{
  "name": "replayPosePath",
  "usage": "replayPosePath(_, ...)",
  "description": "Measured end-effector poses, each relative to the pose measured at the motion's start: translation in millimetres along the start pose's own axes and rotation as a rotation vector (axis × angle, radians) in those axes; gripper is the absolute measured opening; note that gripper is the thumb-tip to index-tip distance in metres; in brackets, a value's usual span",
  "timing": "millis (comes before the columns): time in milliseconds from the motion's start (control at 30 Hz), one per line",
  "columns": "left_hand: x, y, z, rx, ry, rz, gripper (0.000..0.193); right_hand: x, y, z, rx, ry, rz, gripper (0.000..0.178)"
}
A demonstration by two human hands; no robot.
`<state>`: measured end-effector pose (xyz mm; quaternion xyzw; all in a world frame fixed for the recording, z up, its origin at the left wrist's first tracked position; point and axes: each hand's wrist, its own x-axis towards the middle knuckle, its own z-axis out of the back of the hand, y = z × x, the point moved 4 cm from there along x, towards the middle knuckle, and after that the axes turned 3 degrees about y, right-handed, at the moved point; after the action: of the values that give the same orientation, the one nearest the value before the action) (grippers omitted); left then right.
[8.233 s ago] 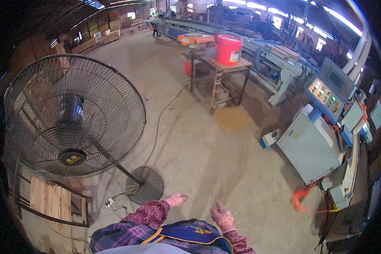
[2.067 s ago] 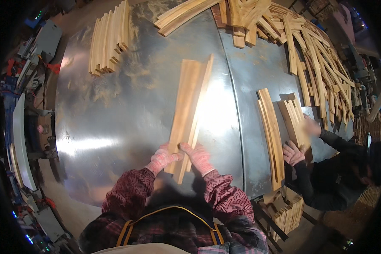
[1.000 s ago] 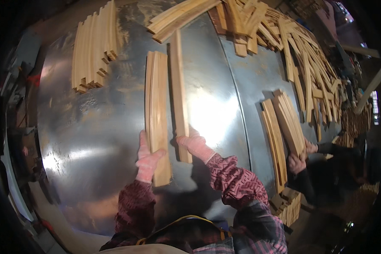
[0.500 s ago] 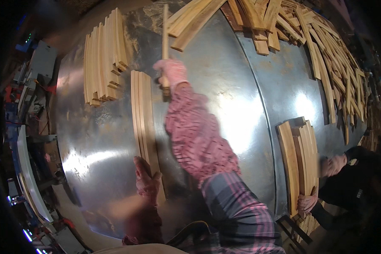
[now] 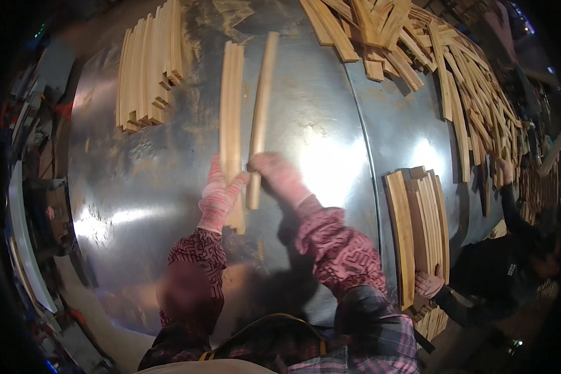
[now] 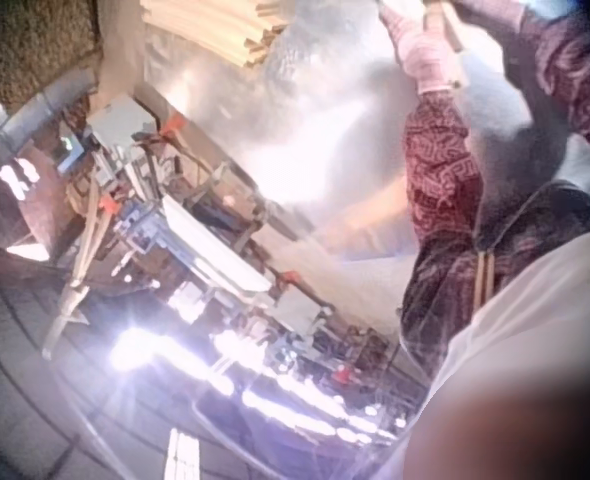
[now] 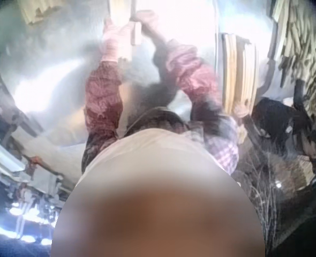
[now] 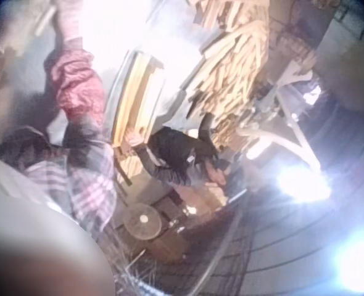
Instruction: The person repeatedly gathers thin wooden planks from a metal table, aligns them into neat stacks, and places them onto a conveyor belt. The person also moves between the table and the conveyor, occasionally adjusting the stacks.
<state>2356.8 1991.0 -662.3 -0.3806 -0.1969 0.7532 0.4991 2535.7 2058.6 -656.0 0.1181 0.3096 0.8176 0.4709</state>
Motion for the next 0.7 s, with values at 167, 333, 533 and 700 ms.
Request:
replayPosePath(167, -3.7, -63.1, -0.1, 0.264, 0.087, 0.106, 0.102, -19.4, -23.2, -61.1, 1.143, -0.057, -0.297, 0.043)
replayPosePath(333, 87.3, -43.2, 12.7, -0.179, -0.052, -0.233, 0.094, -66.9, -22.3, -62.2, 1.507, -0.133, -0.348, 0.046)
replayPosePath(533, 288.1, -97.3, 117.2, -0.147, -0.013, -0.022, 0.04, -88.2, -17.9, -71.4, 1.855, -0.061, -0.436, 0.04)
replayPosePath(700, 451.7, -5.0, 195.3, 0.97, -0.605, -0.282, 0.053, -71.8, -3.0, -57.6, 1.875, -0.068, -0.481, 0.031)
